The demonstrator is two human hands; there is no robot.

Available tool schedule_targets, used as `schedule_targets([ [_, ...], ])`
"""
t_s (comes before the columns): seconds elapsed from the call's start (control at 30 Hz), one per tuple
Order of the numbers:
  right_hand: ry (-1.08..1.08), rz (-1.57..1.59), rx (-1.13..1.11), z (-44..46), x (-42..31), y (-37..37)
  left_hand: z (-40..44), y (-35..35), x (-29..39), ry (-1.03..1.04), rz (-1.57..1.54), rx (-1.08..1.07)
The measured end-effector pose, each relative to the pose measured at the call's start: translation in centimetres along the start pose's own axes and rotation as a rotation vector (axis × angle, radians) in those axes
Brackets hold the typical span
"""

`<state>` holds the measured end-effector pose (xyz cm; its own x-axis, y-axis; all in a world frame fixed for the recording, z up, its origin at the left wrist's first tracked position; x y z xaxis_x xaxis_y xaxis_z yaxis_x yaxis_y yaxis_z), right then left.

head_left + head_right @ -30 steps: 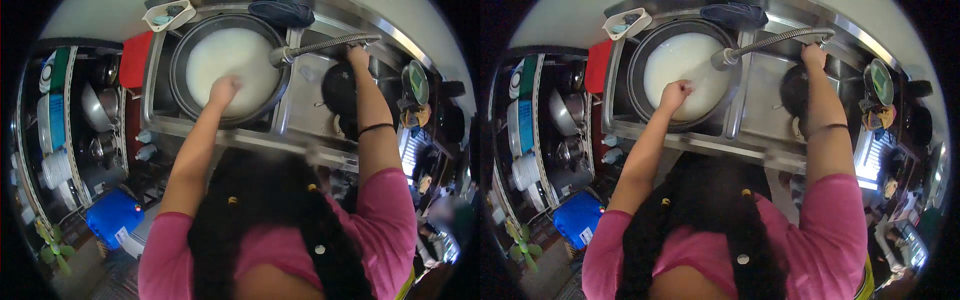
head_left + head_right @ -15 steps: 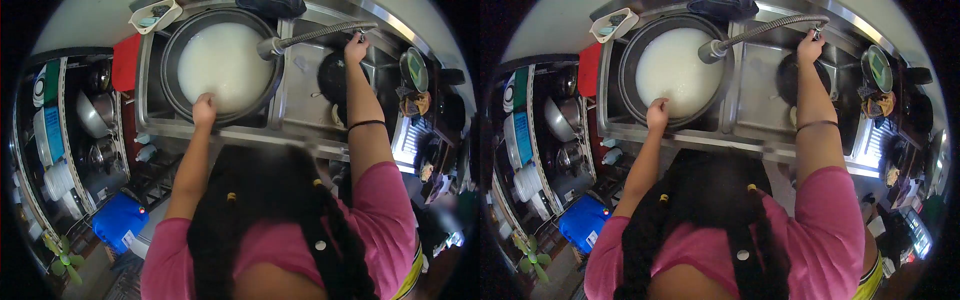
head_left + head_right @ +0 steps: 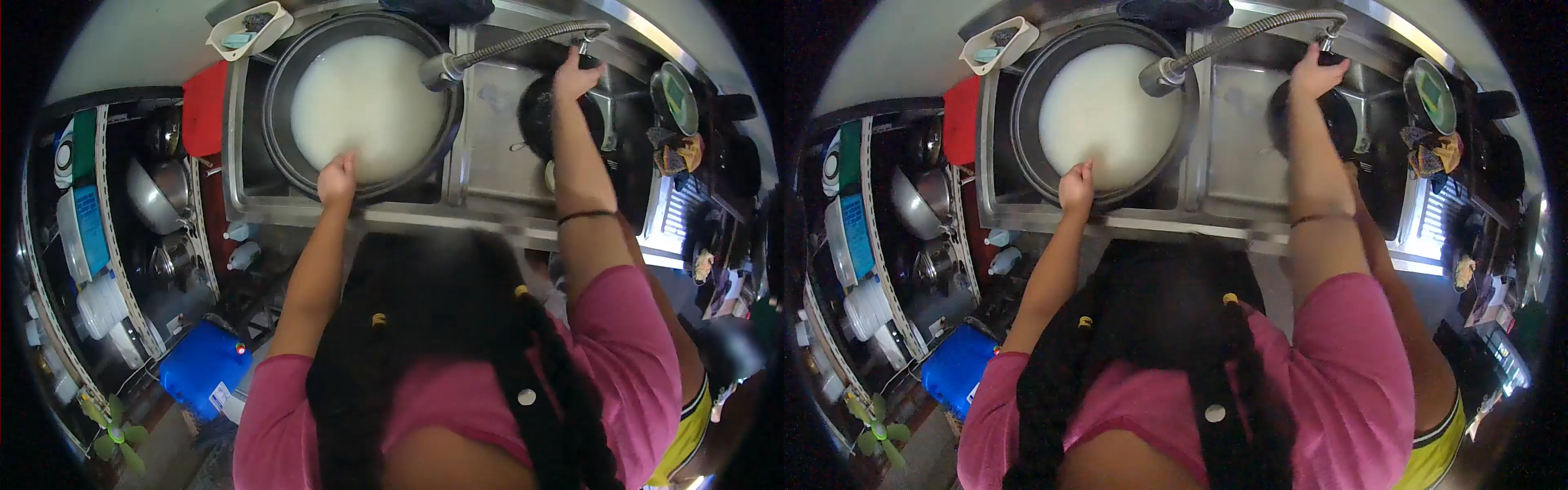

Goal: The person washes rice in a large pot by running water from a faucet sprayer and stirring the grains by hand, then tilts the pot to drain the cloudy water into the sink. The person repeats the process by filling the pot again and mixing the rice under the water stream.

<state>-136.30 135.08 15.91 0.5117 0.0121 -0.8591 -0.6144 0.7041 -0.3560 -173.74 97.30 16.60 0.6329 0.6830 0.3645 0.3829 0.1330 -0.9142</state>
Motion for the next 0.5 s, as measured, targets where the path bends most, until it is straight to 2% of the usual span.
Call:
schedule_targets([
  [0.07,-0.09,0.38,-0.11,-4.3,-1.4,0.0,0.1,0.1,-0.4,0.004,-0.023,-0.02],
  [0.1,0.183,0.431,-0.434,-7.8,-5.7,-2.1,0.3,0.1,-0.6,0.003,-0.037,-0.037],
  [0.13,0.332,0.706,-0.724,-11.0,-7.6,-2.6,0.4,0.1,-0.7,0.014,-0.043,-0.037],
  [0.2,0.274,0.983,-1.119,-15.6,-14.1,-5.3,0.3,0.1,-0.9,0.059,-0.074,-0.056],
  [0.23,0.271,0.977,-1.101,-16.5,-15.8,-6.2,0.2,-0.1,-0.9,0.076,-0.076,-0.065],
  [0.3,0.67,1.17,-1.169,-17.9,-17.5,-7.7,0.0,-0.4,-0.8,0.123,-0.134,-0.111],
  [0.33,0.532,1.064,-1.168,-17.9,-15.5,-7.6,-0.3,-0.7,-0.7,0.151,-0.14,-0.13],
  [0.37,0.52,1.054,-1.135,-17.7,-14.2,-8.9,-0.3,-1.1,-0.6,0.175,-0.199,-0.151],
  [0.43,0.124,0.526,-1.077,-16.5,-11.5,-12.0,0.4,-1.0,-0.9,0.214,-0.27,-0.183],
  [0.5,0.139,0.154,-0.941,-15.7,-5.1,-15.1,1.3,0.4,-2.7,0.222,-0.296,-0.231],
])
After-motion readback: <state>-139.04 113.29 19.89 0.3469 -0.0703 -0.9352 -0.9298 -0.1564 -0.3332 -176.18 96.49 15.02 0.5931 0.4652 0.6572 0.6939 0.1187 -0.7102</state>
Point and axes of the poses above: each hand's wrist, its own z-axis towards the middle knuckle, its own y-axis out of the palm, x = y × z, the point moved 2 cm from there along z, towards the middle knuckle
